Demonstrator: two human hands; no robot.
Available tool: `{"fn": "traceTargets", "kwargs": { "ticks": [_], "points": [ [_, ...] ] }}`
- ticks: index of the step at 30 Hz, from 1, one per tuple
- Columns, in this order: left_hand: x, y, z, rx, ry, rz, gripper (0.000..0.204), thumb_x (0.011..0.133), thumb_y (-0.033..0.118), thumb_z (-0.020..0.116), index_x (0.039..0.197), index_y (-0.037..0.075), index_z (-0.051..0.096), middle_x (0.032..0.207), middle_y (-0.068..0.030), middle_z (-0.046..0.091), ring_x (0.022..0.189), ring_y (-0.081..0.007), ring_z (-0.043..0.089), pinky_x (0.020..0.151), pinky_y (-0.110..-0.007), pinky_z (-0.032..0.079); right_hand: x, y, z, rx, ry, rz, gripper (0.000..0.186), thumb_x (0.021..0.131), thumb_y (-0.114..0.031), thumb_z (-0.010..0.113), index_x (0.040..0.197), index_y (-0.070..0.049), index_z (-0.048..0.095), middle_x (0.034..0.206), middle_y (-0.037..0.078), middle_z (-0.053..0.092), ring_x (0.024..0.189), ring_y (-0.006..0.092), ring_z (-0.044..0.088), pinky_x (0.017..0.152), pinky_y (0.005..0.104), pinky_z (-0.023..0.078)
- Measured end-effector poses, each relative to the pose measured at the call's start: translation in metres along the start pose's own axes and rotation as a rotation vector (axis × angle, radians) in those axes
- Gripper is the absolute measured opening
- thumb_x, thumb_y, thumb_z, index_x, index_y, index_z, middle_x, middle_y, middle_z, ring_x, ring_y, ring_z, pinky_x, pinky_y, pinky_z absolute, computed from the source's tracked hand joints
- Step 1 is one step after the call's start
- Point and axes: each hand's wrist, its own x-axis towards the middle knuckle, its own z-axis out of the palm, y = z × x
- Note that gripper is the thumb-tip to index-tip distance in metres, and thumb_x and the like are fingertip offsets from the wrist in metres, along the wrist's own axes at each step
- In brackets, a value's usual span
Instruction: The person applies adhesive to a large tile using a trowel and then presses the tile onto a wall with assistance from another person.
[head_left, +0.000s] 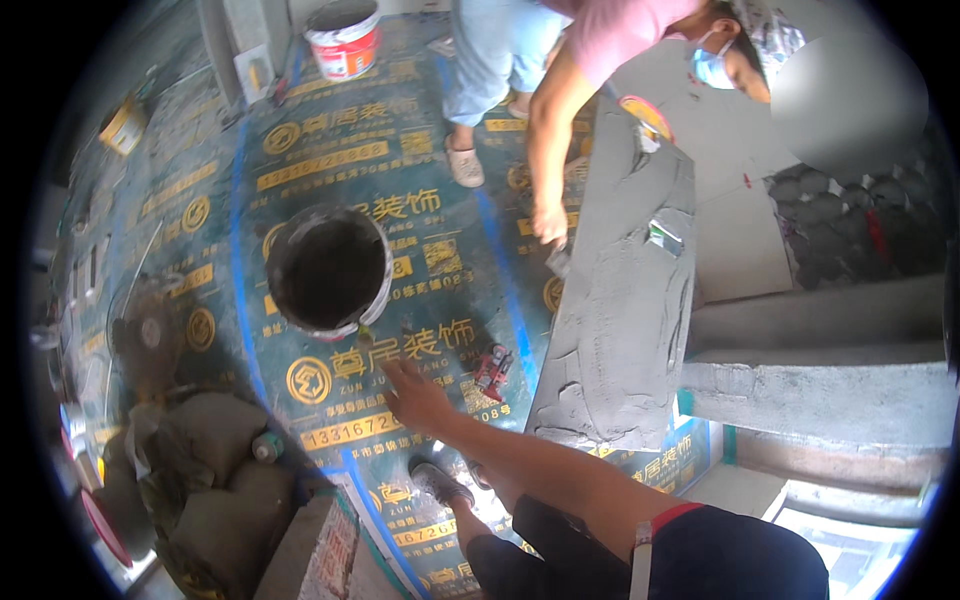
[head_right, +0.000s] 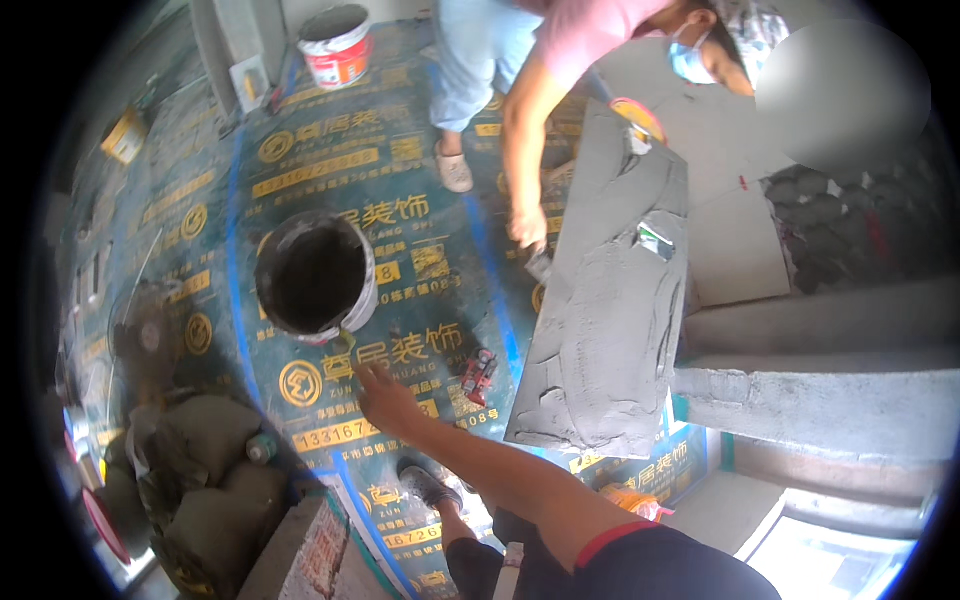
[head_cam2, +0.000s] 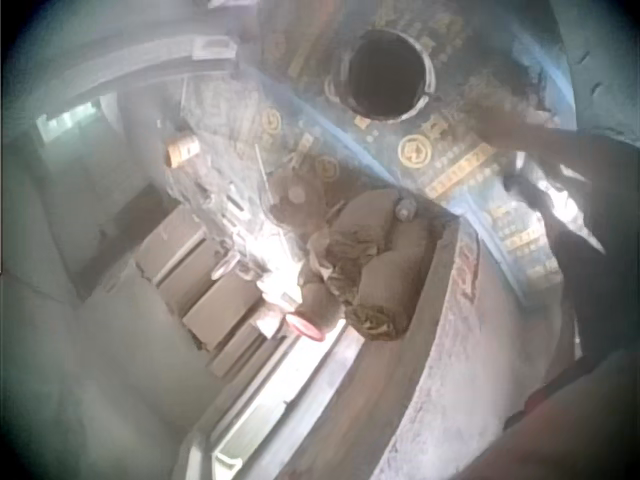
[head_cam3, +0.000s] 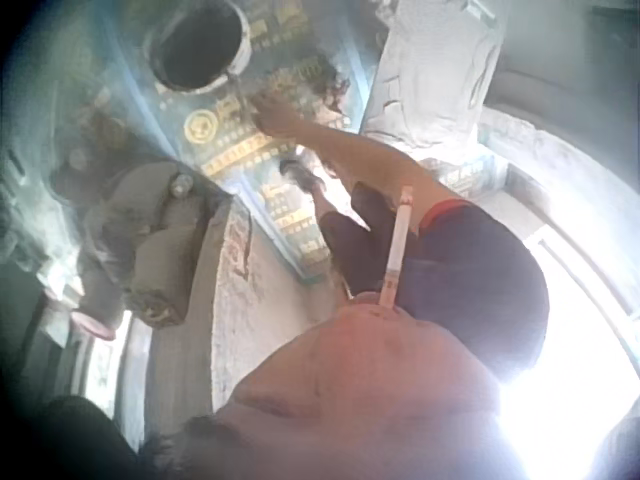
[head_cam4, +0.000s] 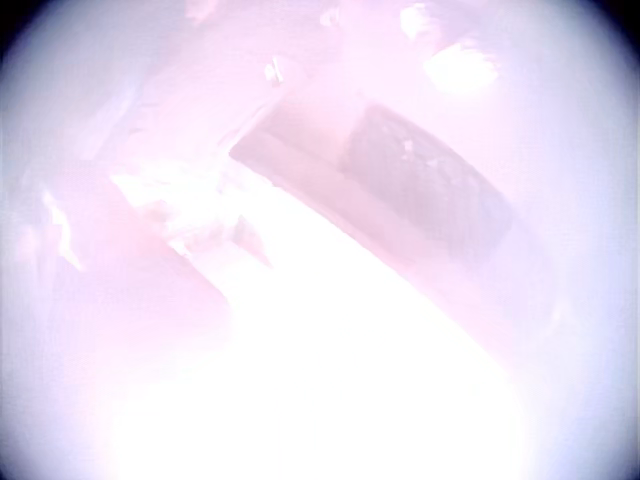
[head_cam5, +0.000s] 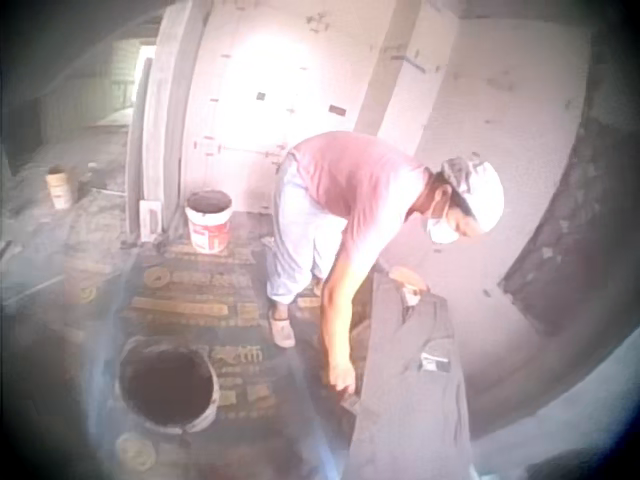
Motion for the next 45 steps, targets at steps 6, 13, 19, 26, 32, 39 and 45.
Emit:
{"fn": "traceTargets", "kwargs": {
  "ticks": [6, 13, 19, 26, 32, 39, 45],
  "points": [
    [0.015, 0.026, -0.022, 0.159, -0.082, 0.046, 0.040, 0.086, 0.043, 0.057, 0.084, 0.003, 0.060, 0.067, -0.0066, 0.061, 0.058, -0.0198, 0.059, 0.052, -0.031, 0.046, -0.185, 0.124, -0.069, -0.138, -0.615, 0.372, 0.036, 0.091, -0.035, 0.049, 0.113, -0.008, 0.061, 0.110, 0.017, 0.061, 0.105, 0.0339, 0.058, 0.089, 0.0450, 0.046],
    [0.013, 0.053, -0.042, 0.377, -0.158, 0.125, 0.037, 0.085, 0.039, 0.058, 0.084, 0.002, 0.060, 0.067, -0.0072, 0.061, 0.060, -0.0207, 0.060, 0.054, -0.032, 0.047, -0.424, 0.188, -0.134, -0.456, -0.623, 0.505, 0.018, 0.086, -0.025, 0.054, 0.092, -0.010, 0.061, 0.102, 0.010, 0.061, 0.098, 0.0309, 0.061, 0.078, 0.0427, 0.052],
    [-0.002, 0.057, -0.072, 0.828, -0.281, 0.277, 0.034, 0.085, 0.035, 0.060, 0.084, 0.001, 0.059, 0.068, -0.0078, 0.061, 0.061, -0.0214, 0.060, 0.055, -0.032, 0.048, -0.470, 0.162, -0.119, 0.139, -0.453, 1.057, 0.016, 0.080, -0.015, 0.063, 0.095, -0.008, 0.064, 0.103, 0.007, 0.064, 0.094, 0.0243, 0.063, 0.077, 0.0384, 0.053],
    [-0.020, 0.092, -0.074, 1.742, -0.421, 0.921, 0.032, 0.084, 0.032, 0.061, 0.084, 0.000, 0.059, 0.069, -0.0084, 0.061, 0.062, -0.0223, 0.061, 0.056, -0.033, 0.048, -0.545, 0.236, -0.109, -0.065, -0.193, 0.520, 0.013, 0.082, -0.008, 0.055, 0.093, -0.005, 0.060, 0.082, 0.008, 0.061, 0.074, 0.0191, 0.062, 0.059, 0.0338, 0.052],
    [-0.015, 0.107, -0.010, 1.016, -0.193, 0.574, 0.021, 0.081, 0.020, 0.064, 0.085, 0.000, 0.058, 0.076, -0.0091, 0.063, 0.065, -0.0226, 0.062, 0.059, -0.034, 0.049, -0.606, 0.356, -0.130, -0.291, -0.310, 0.849, 0.011, 0.080, -0.008, 0.057, 0.091, -0.008, 0.059, 0.078, 0.004, 0.062, 0.067, 0.0194, 0.063, 0.057, 0.0322, 0.051],
    [-0.038, 0.112, 0.105, 0.568, -0.050, 0.349, 0.023, 0.083, 0.013, 0.062, 0.099, -0.001, 0.055, 0.083, -0.0102, 0.063, 0.068, -0.0184, 0.064, 0.057, -0.027, 0.049, -0.600, 0.441, -0.183, -0.392, -0.127, 0.690, 0.009, 0.079, -0.012, 0.060, 0.088, -0.011, 0.059, 0.085, 0.007, 0.063, 0.079, 0.0235, 0.065, 0.066, 0.0367, 0.052],
    [-0.035, 0.091, 0.188, 0.735, -0.110, 0.388, 0.022, 0.083, 0.016, 0.060, 0.098, -0.001, 0.058, 0.086, -0.0096, 0.065, 0.073, -0.0177, 0.065, 0.061, -0.027, 0.049, -0.593, 0.483, -0.202, -0.230, -0.089, 0.691, 0.018, 0.071, -0.016, 0.071, 0.088, -0.014, 0.063, 0.092, 0.007, 0.064, 0.093, 0.0270, 0.063, 0.078, 0.0394, 0.051]
  ]
}}
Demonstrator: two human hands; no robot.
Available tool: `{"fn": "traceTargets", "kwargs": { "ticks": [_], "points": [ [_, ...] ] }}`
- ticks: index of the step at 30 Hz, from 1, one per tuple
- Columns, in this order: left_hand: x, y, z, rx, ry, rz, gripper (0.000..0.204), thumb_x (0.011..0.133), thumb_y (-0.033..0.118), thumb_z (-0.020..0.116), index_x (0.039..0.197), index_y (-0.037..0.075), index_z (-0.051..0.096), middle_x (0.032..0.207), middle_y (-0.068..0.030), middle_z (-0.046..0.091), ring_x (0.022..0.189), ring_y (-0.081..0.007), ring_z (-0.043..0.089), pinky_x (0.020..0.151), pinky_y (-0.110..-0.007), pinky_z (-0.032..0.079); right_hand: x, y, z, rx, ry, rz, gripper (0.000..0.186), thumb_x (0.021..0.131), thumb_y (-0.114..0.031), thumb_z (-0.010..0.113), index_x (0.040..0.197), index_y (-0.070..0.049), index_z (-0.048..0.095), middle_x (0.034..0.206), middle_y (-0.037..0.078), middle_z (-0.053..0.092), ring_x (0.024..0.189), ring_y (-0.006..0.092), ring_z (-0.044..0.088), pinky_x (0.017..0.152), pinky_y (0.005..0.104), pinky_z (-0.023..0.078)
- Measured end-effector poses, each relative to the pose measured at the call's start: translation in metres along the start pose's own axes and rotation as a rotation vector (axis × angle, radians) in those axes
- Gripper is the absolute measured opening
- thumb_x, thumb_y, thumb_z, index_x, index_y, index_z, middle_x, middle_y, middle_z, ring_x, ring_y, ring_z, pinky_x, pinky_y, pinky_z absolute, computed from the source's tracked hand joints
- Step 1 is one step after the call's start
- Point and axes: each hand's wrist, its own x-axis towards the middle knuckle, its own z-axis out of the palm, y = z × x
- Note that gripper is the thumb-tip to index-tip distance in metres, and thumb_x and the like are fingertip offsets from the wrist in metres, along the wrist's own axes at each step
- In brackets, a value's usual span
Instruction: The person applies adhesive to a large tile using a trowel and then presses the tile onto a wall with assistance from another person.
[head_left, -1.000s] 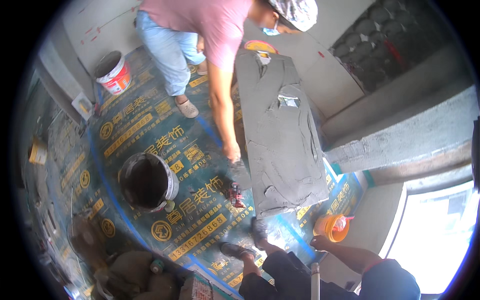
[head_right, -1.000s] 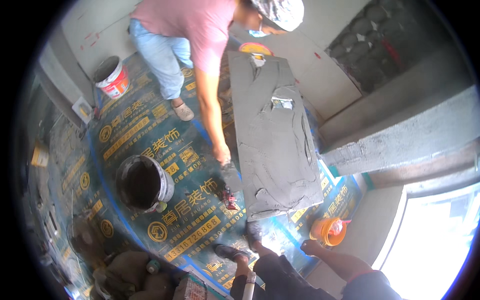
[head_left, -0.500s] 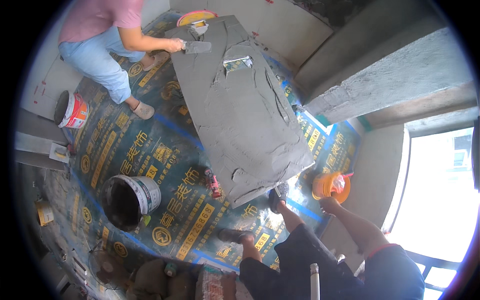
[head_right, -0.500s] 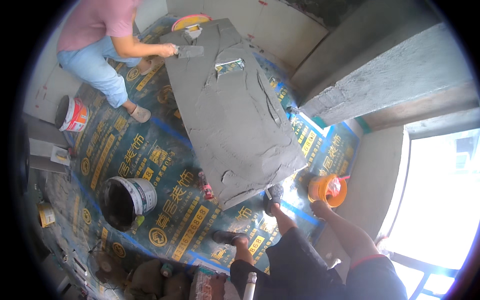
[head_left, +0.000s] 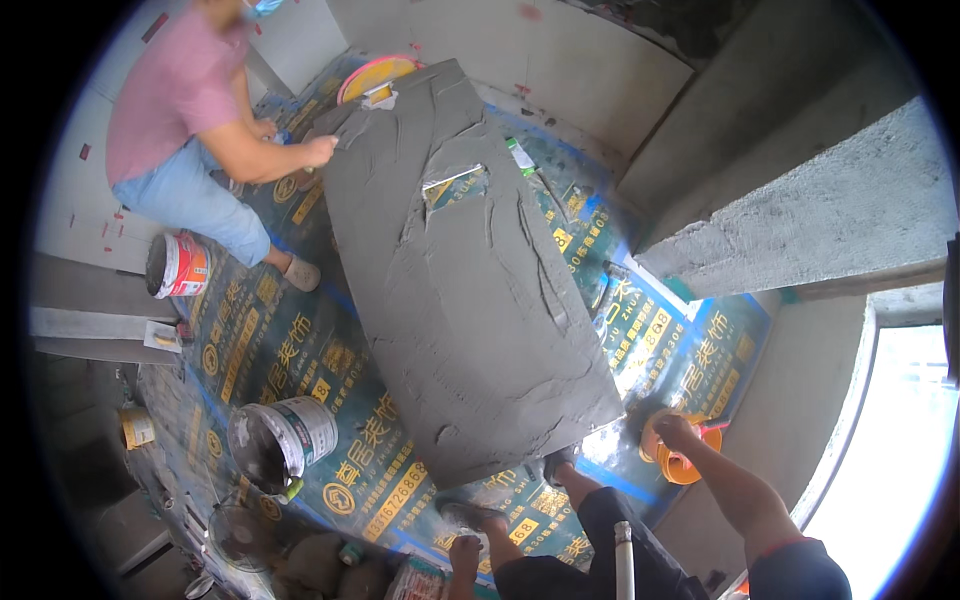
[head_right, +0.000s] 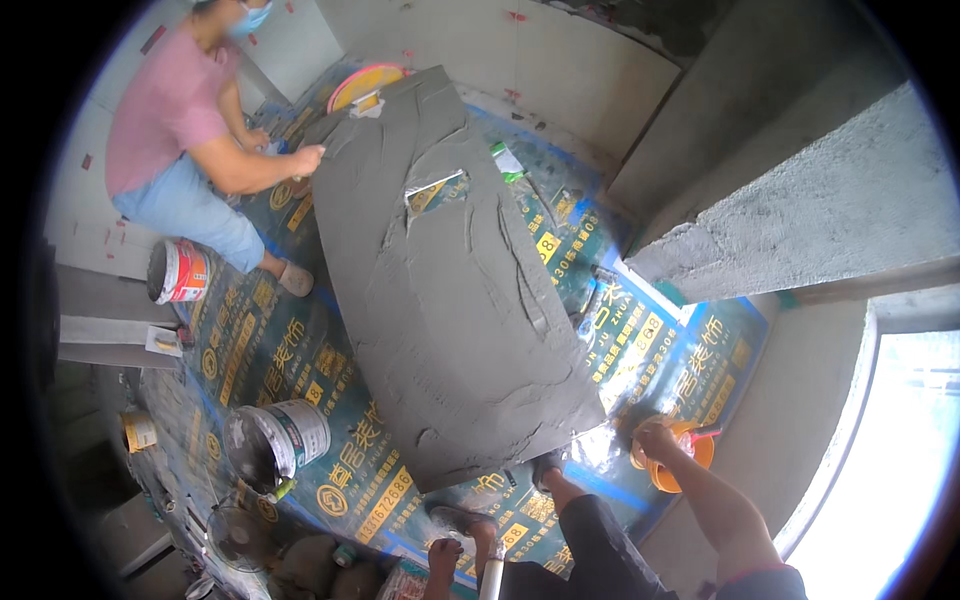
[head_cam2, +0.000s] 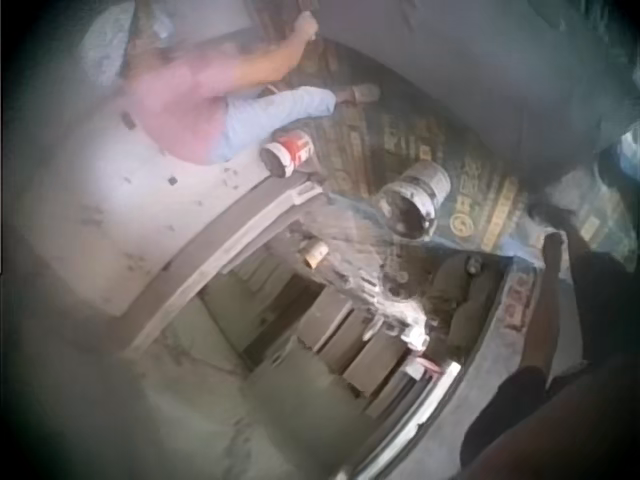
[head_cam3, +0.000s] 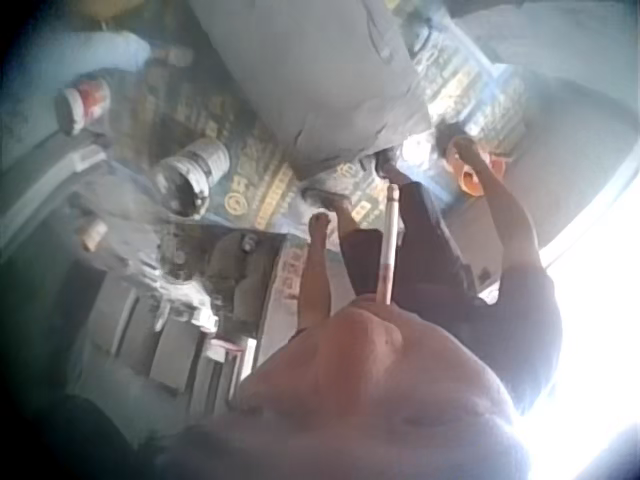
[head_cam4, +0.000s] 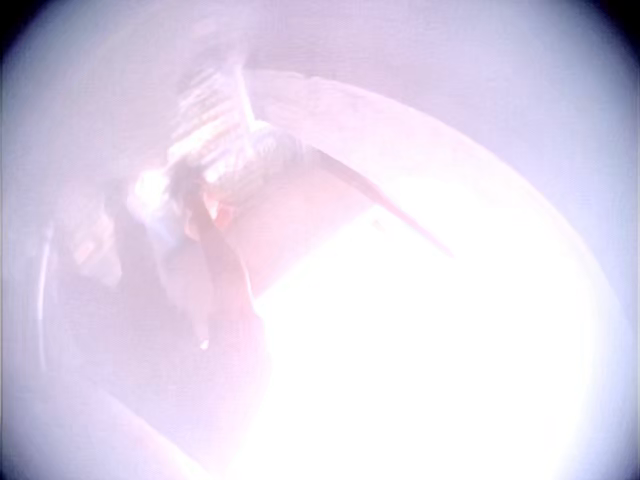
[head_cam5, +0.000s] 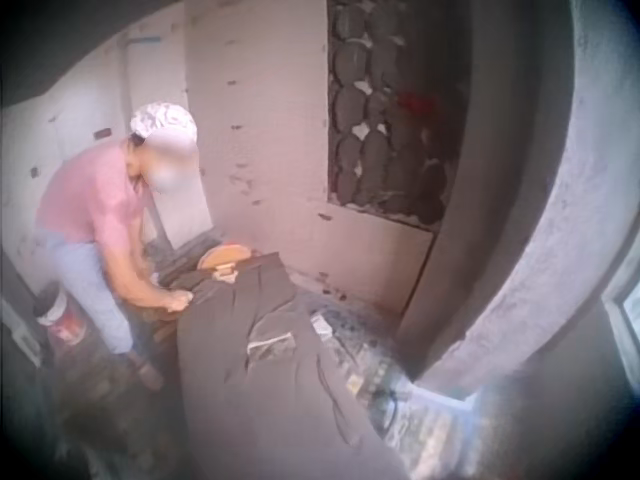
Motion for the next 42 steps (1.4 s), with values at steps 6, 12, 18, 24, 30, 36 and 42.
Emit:
{"fn": "traceTargets", "kwargs": {
  "ticks": [6, 12, 18, 24, 30, 36, 42],
  "points": [
    [-0.001, 0.058, 0.036, 0.018, 0.081, 0.063, 0.024, 0.082, 0.018, 0.059, 0.091, -0.005, 0.059, 0.077, -0.0110, 0.064, 0.070, -0.0187, 0.064, 0.065, -0.030, 0.050, 0.025, -0.002, -0.028, 0.173, 0.051, 0.043, 0.017, 0.074, -0.010, 0.066, 0.090, -0.014, 0.064, 0.098, 0.007, 0.065, 0.095, 0.0273, 0.063, 0.081, 0.0395, 0.052],
    [0.041, 0.000, -0.007, 0.197, 0.169, 0.543, 0.015, 0.085, 0.014, 0.056, 0.089, 0.001, 0.061, 0.077, -0.0090, 0.062, 0.072, -0.0181, 0.061, 0.068, -0.032, 0.049, 0.047, -0.011, -0.011, 0.255, -0.103, 0.362, 0.019, 0.082, -0.013, 0.053, 0.097, -0.015, 0.065, 0.106, 0.010, 0.065, 0.099, 0.0316, 0.062, 0.083, 0.0418, 0.050],
    [0.067, 0.022, -0.028, 0.332, 0.324, 0.284, 0.023, 0.092, 0.021, 0.051, 0.091, 0.000, 0.060, 0.085, -0.0096, 0.060, 0.079, -0.0188, 0.056, 0.071, -0.034, 0.044, 0.078, -0.027, 0.007, 0.618, 0.041, 0.489, 0.035, 0.094, -0.033, 0.039, 0.103, -0.012, 0.064, 0.111, 0.021, 0.061, 0.103, 0.0420, 0.057, 0.091, 0.0451, 0.044],
    [0.100, 0.061, -0.017, -0.024, 0.285, 0.139, 0.053, 0.096, 0.050, 0.043, 0.100, -0.001, 0.056, 0.095, -0.0070, 0.059, 0.087, -0.0180, 0.053, 0.076, -0.036, 0.040, 0.096, -0.052, 0.015, 0.909, 0.115, 0.659, 0.070, 0.095, -0.054, 0.027, 0.117, 0.007, 0.055, 0.115, 0.034, 0.054, 0.113, 0.0454, 0.050, 0.099, 0.0479, 0.035],
    [0.111, 0.064, -0.009, -0.208, 0.247, 0.071, 0.073, 0.094, 0.059, 0.040, 0.125, -0.006, 0.048, 0.113, -0.0132, 0.058, 0.103, -0.0238, 0.054, 0.094, -0.036, 0.037, 0.099, -0.091, -0.022, 0.689, 0.111, 0.789, 0.078, 0.094, -0.058, 0.020, 0.118, 0.007, 0.055, 0.116, 0.034, 0.053, 0.115, 0.0468, 0.048, 0.101, 0.0480, 0.034],
    [0.118, 0.069, -0.007, -0.261, 0.129, 0.019, 0.076, 0.095, 0.060, 0.035, 0.129, -0.007, 0.045, 0.120, -0.0166, 0.058, 0.116, -0.0282, 0.050, 0.103, -0.039, 0.031, 0.094, -0.083, -0.005, 0.454, 0.071, 0.613, 0.058, 0.098, -0.045, 0.021, 0.131, -0.003, 0.044, 0.114, 0.032, 0.055, 0.110, 0.0460, 0.051, 0.096, 0.0483, 0.039],
    [0.111, 0.073, -0.006, -0.296, 0.039, 0.035, 0.086, 0.091, 0.065, 0.036, 0.136, -0.008, 0.037, 0.134, -0.0184, 0.049, 0.123, -0.0313, 0.048, 0.105, -0.040, 0.030, 0.095, -0.080, -0.003, 0.330, -0.001, 0.531, 0.048, 0.100, -0.035, 0.023, 0.140, -0.011, 0.034, 0.113, 0.031, 0.056, 0.107, 0.0450, 0.054, 0.092, 0.0478, 0.043]
  ]
}}
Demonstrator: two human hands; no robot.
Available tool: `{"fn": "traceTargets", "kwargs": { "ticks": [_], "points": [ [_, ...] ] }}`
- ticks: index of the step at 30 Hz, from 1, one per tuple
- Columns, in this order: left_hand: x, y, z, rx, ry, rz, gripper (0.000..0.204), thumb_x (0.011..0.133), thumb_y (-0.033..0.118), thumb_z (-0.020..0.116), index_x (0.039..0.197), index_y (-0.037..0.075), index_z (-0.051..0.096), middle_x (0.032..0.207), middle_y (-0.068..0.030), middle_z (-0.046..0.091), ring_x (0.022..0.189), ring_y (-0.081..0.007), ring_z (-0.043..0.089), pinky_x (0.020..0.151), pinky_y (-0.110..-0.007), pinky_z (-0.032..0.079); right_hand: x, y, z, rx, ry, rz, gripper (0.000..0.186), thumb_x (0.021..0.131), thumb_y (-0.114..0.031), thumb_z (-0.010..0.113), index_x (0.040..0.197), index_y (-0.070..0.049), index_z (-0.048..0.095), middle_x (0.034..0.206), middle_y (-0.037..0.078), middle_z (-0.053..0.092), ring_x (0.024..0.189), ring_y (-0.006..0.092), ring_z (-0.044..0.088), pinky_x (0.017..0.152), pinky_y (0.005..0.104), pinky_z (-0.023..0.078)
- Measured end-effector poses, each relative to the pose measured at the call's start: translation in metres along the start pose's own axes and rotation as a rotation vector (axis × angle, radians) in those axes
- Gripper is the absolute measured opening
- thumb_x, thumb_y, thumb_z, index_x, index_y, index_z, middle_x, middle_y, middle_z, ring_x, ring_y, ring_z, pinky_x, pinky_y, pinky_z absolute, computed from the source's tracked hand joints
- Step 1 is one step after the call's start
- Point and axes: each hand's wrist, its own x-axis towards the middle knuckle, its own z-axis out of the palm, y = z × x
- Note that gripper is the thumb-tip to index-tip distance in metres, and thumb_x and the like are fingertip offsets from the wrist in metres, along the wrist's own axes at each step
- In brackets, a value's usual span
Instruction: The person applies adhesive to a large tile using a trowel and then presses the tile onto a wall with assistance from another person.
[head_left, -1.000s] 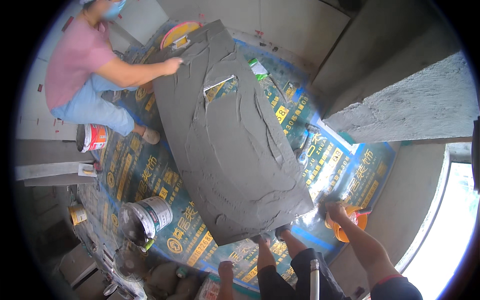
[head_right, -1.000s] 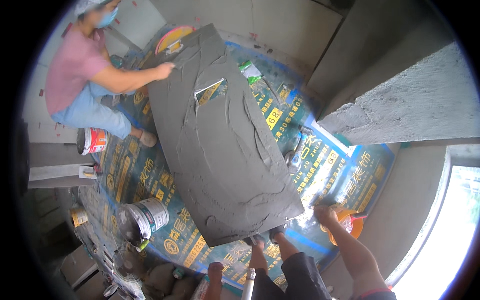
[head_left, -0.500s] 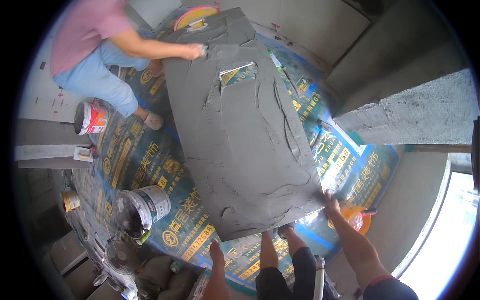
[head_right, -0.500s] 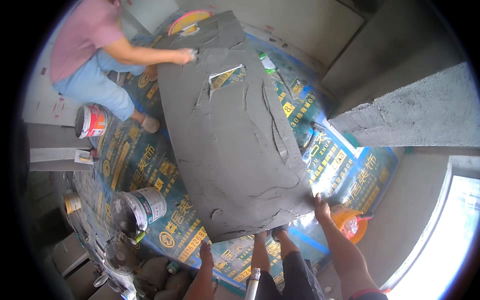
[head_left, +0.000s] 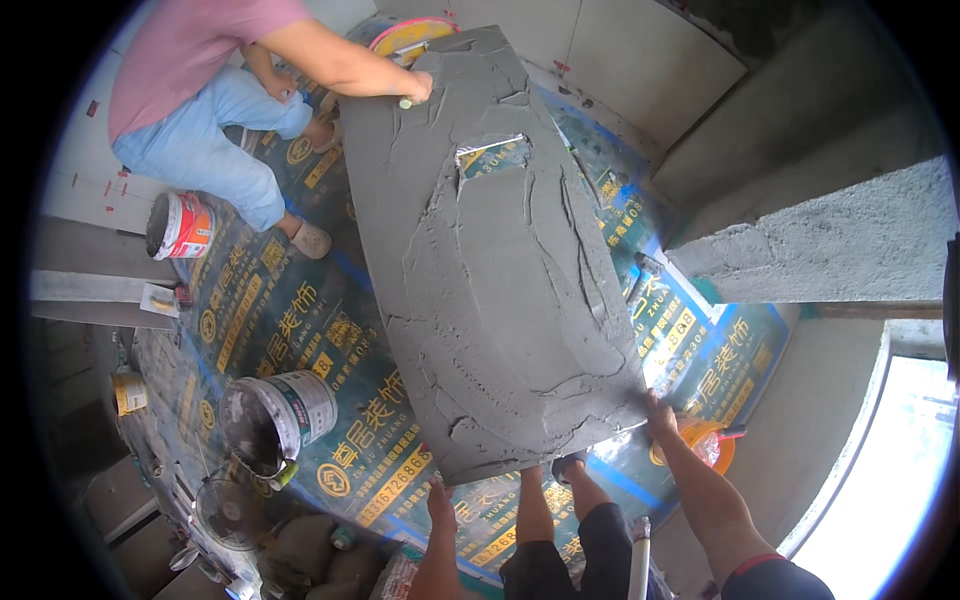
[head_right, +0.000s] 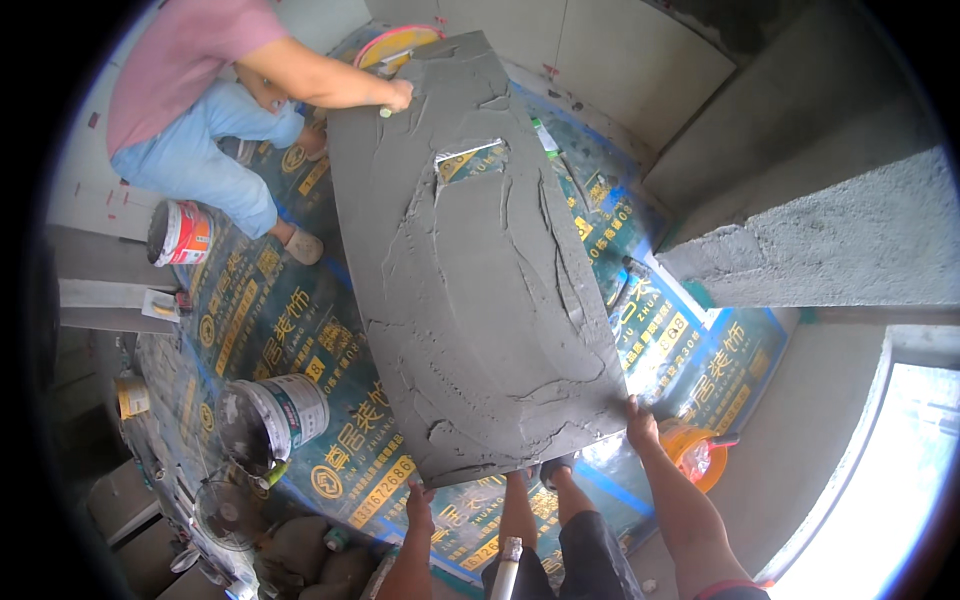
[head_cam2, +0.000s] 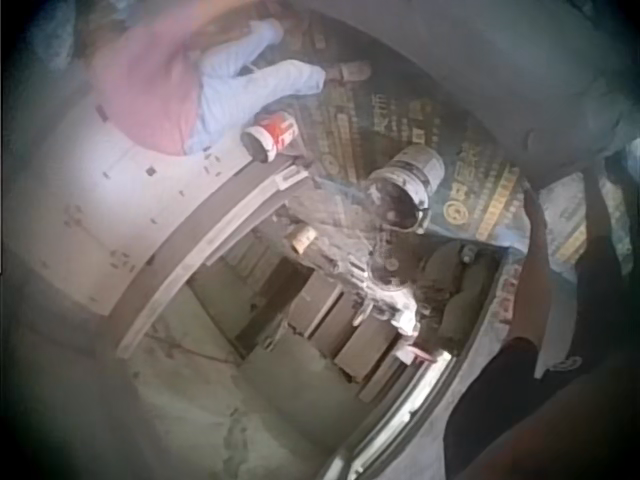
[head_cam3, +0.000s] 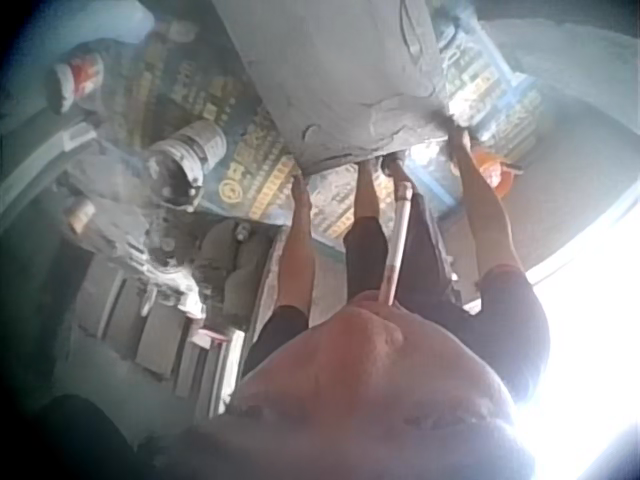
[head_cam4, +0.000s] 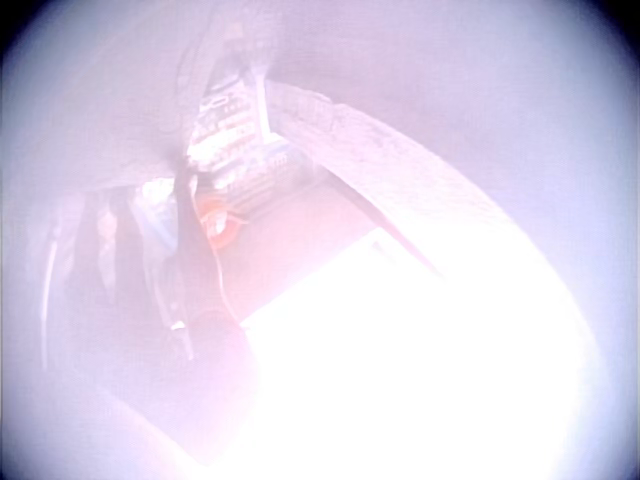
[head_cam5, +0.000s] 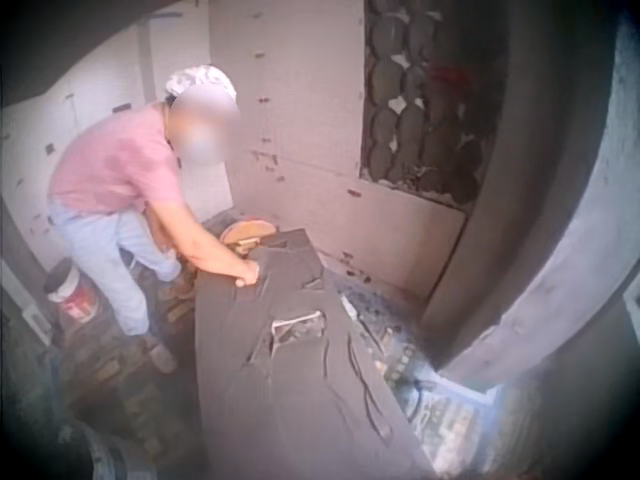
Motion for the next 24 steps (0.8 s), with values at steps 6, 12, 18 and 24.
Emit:
{"fn": "traceTargets", "kwargs": {
  "ticks": [6, 12, 18, 24],
  "points": [
    [-0.009, 0.005, 0.008, 0.040, 0.099, -0.065, 0.082, 0.091, 0.068, 0.029, 0.128, -0.003, 0.048, 0.118, -0.0180, 0.061, 0.120, -0.0320, 0.049, 0.104, -0.044, 0.025, 0.002, 0.000, 0.003, 0.242, 0.030, 0.177, 0.075, 0.094, -0.061, 0.022, 0.121, 0.000, 0.056, 0.115, 0.032, 0.055, 0.116, 0.0458, 0.048, 0.099, 0.0482, 0.037],
    [0.003, -0.003, -0.004, 0.085, 0.042, -0.045, 0.085, 0.091, 0.070, 0.025, 0.130, -0.002, 0.047, 0.122, -0.0174, 0.060, 0.123, -0.0330, 0.046, 0.103, -0.044, 0.025, -0.005, -0.018, -0.007, 0.301, 0.031, 0.208, 0.077, 0.093, -0.063, 0.022, 0.117, 0.000, 0.059, 0.114, 0.032, 0.057, 0.115, 0.0459, 0.049, 0.098, 0.0481, 0.037],
    [0.002, 0.008, -0.002, 0.101, 0.027, -0.038, 0.086, 0.090, 0.071, 0.026, 0.131, -0.002, 0.046, 0.125, -0.0157, 0.059, 0.122, -0.0322, 0.047, 0.098, -0.042, 0.029, -0.018, -0.036, -0.028, 0.370, 0.058, 0.247, 0.073, 0.094, -0.060, 0.025, 0.117, -0.001, 0.060, 0.113, 0.030, 0.058, 0.114, 0.0458, 0.049, 0.097, 0.0477, 0.037],
    [0.001, 0.012, -0.003, 0.135, 0.026, -0.074, 0.086, 0.089, 0.072, 0.027, 0.129, -0.001, 0.049, 0.120, -0.0149, 0.061, 0.120, -0.0305, 0.048, 0.094, -0.040, 0.031, -0.018, -0.038, -0.027, 0.370, 0.056, 0.259, 0.070, 0.094, -0.058, 0.027, 0.120, -0.001, 0.058, 0.117, 0.030, 0.056, 0.117, 0.0449, 0.048, 0.099, 0.0467, 0.036]
  ]
}}
